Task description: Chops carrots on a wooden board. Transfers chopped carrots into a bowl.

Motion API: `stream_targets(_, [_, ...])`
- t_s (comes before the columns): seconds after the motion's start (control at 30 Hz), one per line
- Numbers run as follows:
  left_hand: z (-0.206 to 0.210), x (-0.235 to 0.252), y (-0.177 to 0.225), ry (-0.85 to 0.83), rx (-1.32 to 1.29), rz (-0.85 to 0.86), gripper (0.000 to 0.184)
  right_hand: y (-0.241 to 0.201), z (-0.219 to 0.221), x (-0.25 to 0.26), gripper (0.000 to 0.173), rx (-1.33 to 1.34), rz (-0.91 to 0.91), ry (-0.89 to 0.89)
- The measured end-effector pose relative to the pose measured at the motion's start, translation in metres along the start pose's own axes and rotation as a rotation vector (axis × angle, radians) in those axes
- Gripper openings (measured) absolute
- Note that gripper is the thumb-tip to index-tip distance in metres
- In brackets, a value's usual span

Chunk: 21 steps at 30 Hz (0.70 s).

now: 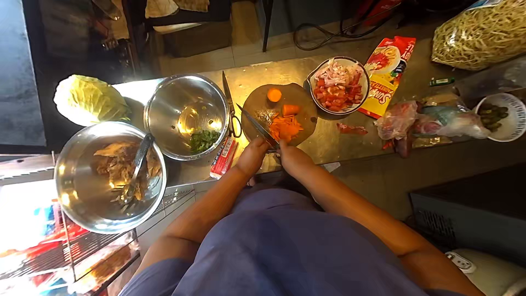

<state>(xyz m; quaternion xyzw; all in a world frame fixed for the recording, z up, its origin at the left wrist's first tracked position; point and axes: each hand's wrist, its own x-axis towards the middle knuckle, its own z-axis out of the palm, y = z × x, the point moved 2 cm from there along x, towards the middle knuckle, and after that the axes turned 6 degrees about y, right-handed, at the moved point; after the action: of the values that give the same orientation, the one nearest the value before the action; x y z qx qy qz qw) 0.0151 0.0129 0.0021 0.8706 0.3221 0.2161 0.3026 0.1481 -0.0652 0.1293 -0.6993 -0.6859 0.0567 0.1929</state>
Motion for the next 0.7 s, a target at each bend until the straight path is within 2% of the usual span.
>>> stream_targets(0.07, [0.000, -0.003, -0.003, 0.025, -0.016, 0.005, 0.010, 0.016, 0.046, 0.000, 0.032, 0.002, 0.358, -0.614])
stream_targets(0.1, [0.001, -0.004, -0.004, 0.038, -0.023, 0.010, 0.009, 0.015, 0.055, 0.003, 0.035, -0.010, 0.468, -0.749])
stream_targets(0.13, [0.001, -0.003, -0.003, 0.049, -0.022, 0.018, 0.009, 0.014, 0.057, 0.005, 0.036, -0.023, 0.520, -0.806])
stream_targets(0.3, [0.000, -0.007, -0.004, 0.070, -0.003, 0.036, 0.009, 0.015, 0.061, 0.000, 0.041, 0.000, 0.526, -0.801])
stream_targets(0.53, [0.002, -0.007, -0.005, 0.059, -0.028, 0.012, 0.011, 0.026, 0.091, -0.005, 0.036, 0.046, 0.484, -0.729])
stream_targets(0.7, [-0.006, 0.011, 0.001, 0.011, 0.017, -0.041, 0.014, 0.035, 0.067, 0.013, 0.034, -0.009, 0.417, -0.674])
